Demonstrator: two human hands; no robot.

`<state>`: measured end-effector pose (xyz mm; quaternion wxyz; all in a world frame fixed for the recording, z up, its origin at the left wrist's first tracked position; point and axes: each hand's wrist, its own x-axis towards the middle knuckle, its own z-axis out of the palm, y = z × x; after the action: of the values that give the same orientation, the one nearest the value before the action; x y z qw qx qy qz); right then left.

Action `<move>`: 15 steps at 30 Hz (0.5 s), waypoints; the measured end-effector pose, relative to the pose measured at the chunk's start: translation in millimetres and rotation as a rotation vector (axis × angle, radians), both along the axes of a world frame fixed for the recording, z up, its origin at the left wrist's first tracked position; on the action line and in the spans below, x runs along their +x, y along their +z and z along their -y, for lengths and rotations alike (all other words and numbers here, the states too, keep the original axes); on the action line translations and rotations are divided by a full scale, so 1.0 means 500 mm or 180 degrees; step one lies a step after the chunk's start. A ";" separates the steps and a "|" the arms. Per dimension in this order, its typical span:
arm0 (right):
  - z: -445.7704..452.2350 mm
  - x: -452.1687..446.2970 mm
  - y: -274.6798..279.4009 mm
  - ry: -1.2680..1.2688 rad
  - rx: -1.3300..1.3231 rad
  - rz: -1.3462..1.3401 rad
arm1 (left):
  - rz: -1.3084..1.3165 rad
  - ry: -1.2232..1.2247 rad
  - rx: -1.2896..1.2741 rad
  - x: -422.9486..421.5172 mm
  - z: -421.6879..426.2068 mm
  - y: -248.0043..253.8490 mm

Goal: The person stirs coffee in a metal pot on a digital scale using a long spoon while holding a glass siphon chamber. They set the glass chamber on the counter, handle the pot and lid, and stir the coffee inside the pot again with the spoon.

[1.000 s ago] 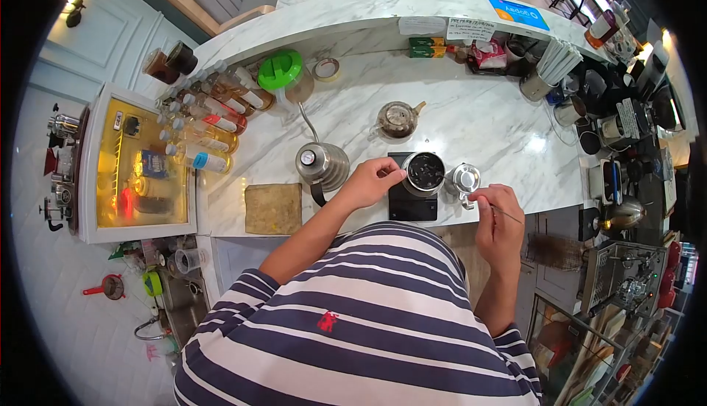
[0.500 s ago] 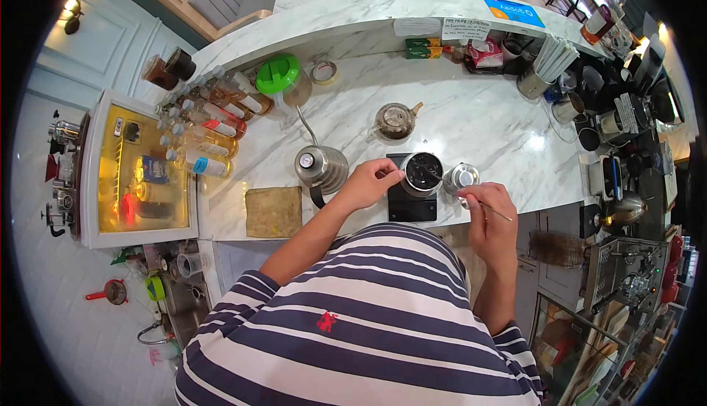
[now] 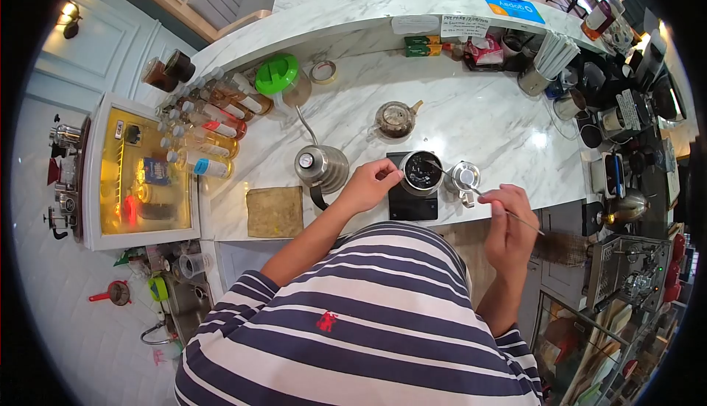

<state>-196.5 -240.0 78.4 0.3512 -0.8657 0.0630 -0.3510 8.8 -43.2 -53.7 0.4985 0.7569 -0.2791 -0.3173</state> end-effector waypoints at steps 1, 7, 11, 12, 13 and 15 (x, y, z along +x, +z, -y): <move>0.000 -0.007 0.007 -0.0018 0.0083 0.0071 | -0.0053 0.0023 0.0004 -0.001 -0.001 -0.002; 0.003 -0.020 0.002 -0.0062 0.0357 0.0393 | -0.0178 0.0046 0.0077 -0.009 -0.005 0.013; 0.006 -0.020 -0.010 -0.0146 0.0409 0.0462 | -0.0202 0.0330 -0.0284 -0.009 -0.015 -0.030; 0.008 -0.020 -0.011 -0.0169 0.0375 0.0408 | -0.0233 0.0429 -0.0433 -0.009 -0.013 -0.039; 0.008 -0.022 -0.015 -0.0208 0.0448 0.0551 | -0.0252 0.0474 -0.0396 -0.007 -0.014 -0.045; 0.008 -0.021 -0.030 -0.0264 0.0607 0.0847 | -0.0277 0.0583 -0.0315 0.003 -0.022 -0.053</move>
<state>-207.0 -243.7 63.6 0.4222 -0.7710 0.0847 -0.4692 10.3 -32.2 -80.3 0.5738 0.7392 -0.2021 -0.2889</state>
